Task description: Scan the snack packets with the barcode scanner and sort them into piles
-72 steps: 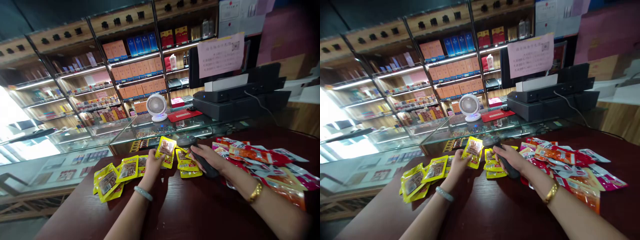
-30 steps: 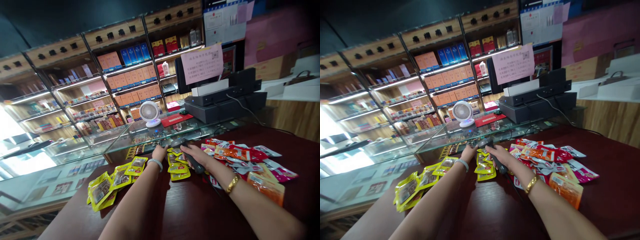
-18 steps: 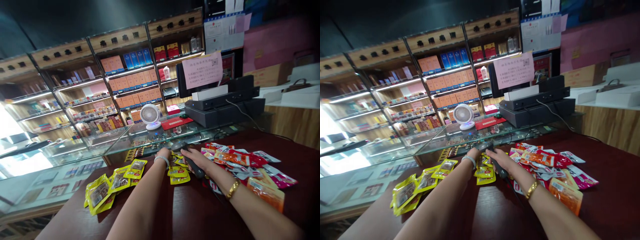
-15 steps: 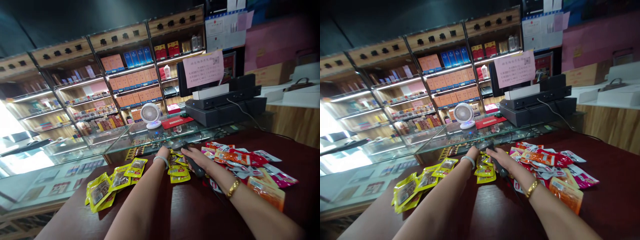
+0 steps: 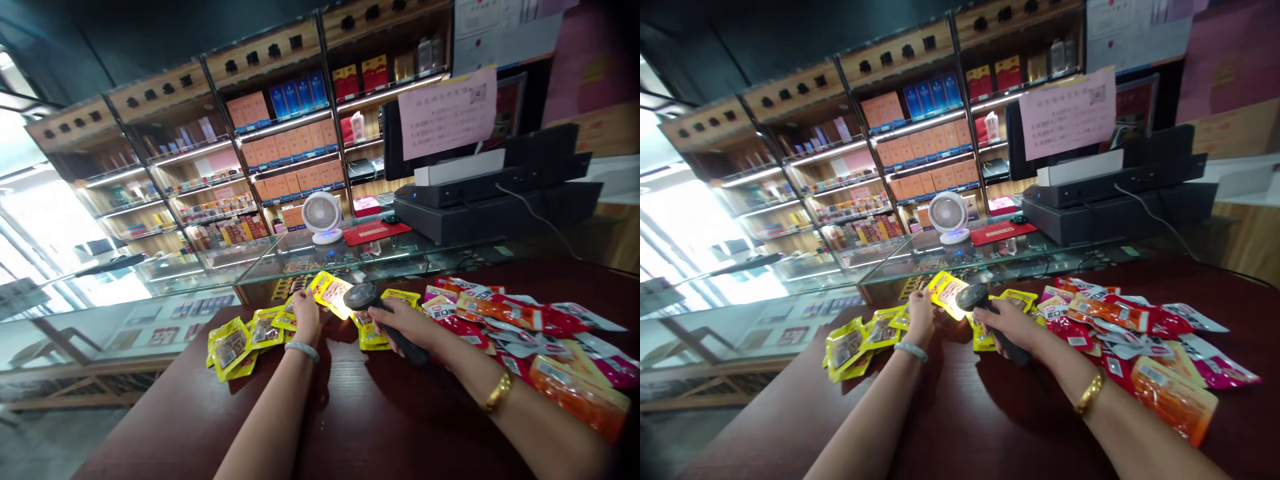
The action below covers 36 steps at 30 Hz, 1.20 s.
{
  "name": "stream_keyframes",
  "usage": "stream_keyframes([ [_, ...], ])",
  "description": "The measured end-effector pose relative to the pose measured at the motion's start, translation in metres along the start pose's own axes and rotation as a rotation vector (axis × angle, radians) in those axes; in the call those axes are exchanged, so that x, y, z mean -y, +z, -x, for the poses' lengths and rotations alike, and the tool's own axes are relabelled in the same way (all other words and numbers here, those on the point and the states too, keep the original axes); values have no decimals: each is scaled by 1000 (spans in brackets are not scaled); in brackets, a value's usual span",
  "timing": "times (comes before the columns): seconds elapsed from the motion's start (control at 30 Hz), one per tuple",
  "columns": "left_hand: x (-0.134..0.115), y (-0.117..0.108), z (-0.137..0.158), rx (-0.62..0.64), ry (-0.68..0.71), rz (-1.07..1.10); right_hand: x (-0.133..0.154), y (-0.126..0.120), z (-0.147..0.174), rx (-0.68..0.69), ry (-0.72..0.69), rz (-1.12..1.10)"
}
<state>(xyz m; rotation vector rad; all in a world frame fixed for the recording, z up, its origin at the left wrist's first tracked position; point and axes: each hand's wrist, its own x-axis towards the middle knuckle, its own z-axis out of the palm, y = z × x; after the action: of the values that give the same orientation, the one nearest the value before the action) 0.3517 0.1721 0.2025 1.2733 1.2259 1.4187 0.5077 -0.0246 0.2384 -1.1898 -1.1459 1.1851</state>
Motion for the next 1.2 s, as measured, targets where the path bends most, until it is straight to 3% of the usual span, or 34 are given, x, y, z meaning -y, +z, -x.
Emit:
stream_keyframes([
  [0.17, -2, -9, 8, 34, -185, 115, -7, 7, 1, 43, 33, 66],
  [0.33, 4, -19, -6, 11, -116, 47, -13, 3, -1, 49, 25, 74],
  [0.57, -22, -71, -33, -390, 114, -418, -4, -10, -1, 2, 28, 55],
  [0.63, -30, -77, -30, -512, 187, -527, -2, -15, -1, -23, 15, 40],
  [0.7, -35, -72, -20, -546, 329, -637, -1, -19, -2, -47, 0, 27],
  [0.77, -36, -56, -3, -408, 474, -749, 1, -21, -1, -69, -6, 14],
  [0.83, -31, -36, 16, -155, 547, -872, 2, -22, -1, -86, -5, 5],
  [0.97, -13, -3, 48, 265, 481, -1064, 0, -25, -2, -95, -7, 1],
  [1.07, -2, 8, 55, 408, 434, -1079, -5, -28, -4, -92, -13, 7],
  [1.2, 3, 10, 50, 434, 303, -924, -9, -28, -6, -80, -5, 17],
])
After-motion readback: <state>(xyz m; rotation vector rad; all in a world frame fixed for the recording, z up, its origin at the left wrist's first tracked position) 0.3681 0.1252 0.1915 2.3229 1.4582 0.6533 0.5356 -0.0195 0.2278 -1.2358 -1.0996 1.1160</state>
